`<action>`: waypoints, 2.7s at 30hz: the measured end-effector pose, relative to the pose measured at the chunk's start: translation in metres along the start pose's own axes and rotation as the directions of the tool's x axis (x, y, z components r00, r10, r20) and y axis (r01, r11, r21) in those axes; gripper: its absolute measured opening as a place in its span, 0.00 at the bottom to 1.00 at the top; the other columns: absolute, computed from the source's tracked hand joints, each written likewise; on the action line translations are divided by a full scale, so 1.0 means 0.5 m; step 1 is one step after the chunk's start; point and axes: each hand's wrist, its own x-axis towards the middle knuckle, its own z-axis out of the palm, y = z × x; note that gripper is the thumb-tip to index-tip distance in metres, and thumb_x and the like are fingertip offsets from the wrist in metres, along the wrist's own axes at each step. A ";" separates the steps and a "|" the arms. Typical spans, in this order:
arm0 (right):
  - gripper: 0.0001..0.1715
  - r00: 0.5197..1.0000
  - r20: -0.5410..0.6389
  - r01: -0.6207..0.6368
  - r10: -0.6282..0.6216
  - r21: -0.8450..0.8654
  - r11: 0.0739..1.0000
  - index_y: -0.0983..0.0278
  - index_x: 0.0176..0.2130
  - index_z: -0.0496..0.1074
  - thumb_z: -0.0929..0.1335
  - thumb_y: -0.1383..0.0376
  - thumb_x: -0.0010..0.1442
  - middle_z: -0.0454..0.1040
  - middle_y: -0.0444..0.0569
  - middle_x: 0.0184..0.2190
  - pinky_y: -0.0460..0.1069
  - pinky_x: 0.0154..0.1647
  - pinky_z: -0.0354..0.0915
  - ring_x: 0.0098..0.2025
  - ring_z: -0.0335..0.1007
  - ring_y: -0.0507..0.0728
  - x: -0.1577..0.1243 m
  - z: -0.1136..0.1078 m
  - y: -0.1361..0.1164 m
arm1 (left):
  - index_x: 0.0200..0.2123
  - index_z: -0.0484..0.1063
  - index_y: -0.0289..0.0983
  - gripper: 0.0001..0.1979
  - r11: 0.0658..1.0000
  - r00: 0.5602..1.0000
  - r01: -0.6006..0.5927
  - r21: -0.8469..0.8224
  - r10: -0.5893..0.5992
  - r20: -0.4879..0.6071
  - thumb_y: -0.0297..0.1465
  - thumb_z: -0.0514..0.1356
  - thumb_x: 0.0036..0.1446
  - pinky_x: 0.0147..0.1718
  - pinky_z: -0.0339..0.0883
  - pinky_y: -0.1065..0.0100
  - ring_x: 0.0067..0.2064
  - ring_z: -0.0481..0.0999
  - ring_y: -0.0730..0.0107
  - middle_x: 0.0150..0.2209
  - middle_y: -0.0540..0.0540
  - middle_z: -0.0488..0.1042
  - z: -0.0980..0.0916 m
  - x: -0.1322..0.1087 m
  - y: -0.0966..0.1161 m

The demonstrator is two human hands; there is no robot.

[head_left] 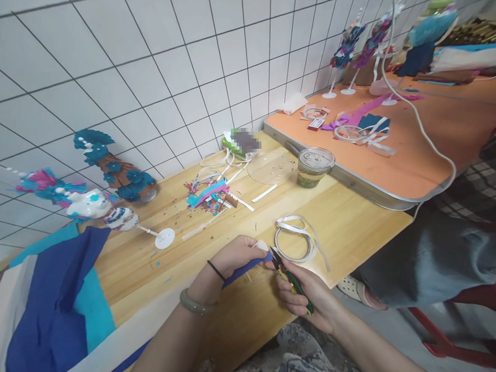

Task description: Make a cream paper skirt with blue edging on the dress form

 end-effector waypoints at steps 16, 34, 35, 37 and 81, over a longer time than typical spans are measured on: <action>0.15 0.991 0.043 0.121 -0.123 0.039 0.992 0.65 0.41 0.67 0.64 0.56 0.62 0.59 0.38 0.20 0.40 0.13 0.39 0.14 0.42 0.41 0.021 0.015 0.030 | 0.22 0.76 0.31 0.10 0.994 1.000 -0.019 -0.103 0.018 -0.009 0.34 0.64 0.40 0.30 0.59 0.70 0.25 0.66 0.74 0.23 0.46 0.75 -0.003 -0.006 0.011; 0.20 0.992 -0.048 0.114 -0.116 -0.044 0.992 0.64 0.45 0.66 0.65 0.53 0.59 0.58 0.37 0.19 0.41 0.13 0.38 0.13 0.41 0.42 -0.003 0.019 0.047 | 0.18 0.69 0.33 0.09 0.992 0.999 0.010 -0.123 -0.016 -0.051 0.32 0.63 0.42 0.21 0.51 0.72 0.19 0.60 0.79 0.16 0.52 0.67 -0.012 -0.010 -0.002; 0.20 0.992 -0.039 0.115 -0.117 -0.040 0.993 0.64 0.45 0.66 0.65 0.53 0.59 0.58 0.37 0.19 0.41 0.13 0.39 0.13 0.41 0.42 -0.003 0.021 0.048 | 0.18 0.69 0.33 0.09 0.992 0.999 0.008 -0.127 -0.014 -0.045 0.32 0.63 0.43 0.22 0.51 0.72 0.19 0.60 0.79 0.16 0.52 0.67 -0.012 -0.011 -0.001; 0.20 0.993 -0.020 0.119 -0.119 -0.027 0.993 0.64 0.46 0.66 0.64 0.53 0.60 0.58 0.37 0.19 0.41 0.13 0.39 0.13 0.41 0.42 0.000 0.027 0.050 | 0.18 0.70 0.33 0.09 0.991 1.000 0.004 -0.135 -0.008 -0.027 0.32 0.63 0.43 0.22 0.53 0.73 0.20 0.61 0.79 0.16 0.52 0.68 -0.010 -0.014 0.001; 0.21 0.974 -0.107 0.183 -0.197 -0.125 0.975 0.64 0.39 0.66 0.69 0.52 0.53 0.55 0.33 0.15 0.40 0.11 0.34 0.11 0.38 0.41 0.029 0.044 0.045 | 0.25 0.75 0.29 0.11 0.987 0.996 -0.087 -0.138 0.088 0.002 0.34 0.63 0.42 0.27 0.55 0.72 0.25 0.64 0.76 0.23 0.47 0.72 -0.018 -0.013 -0.024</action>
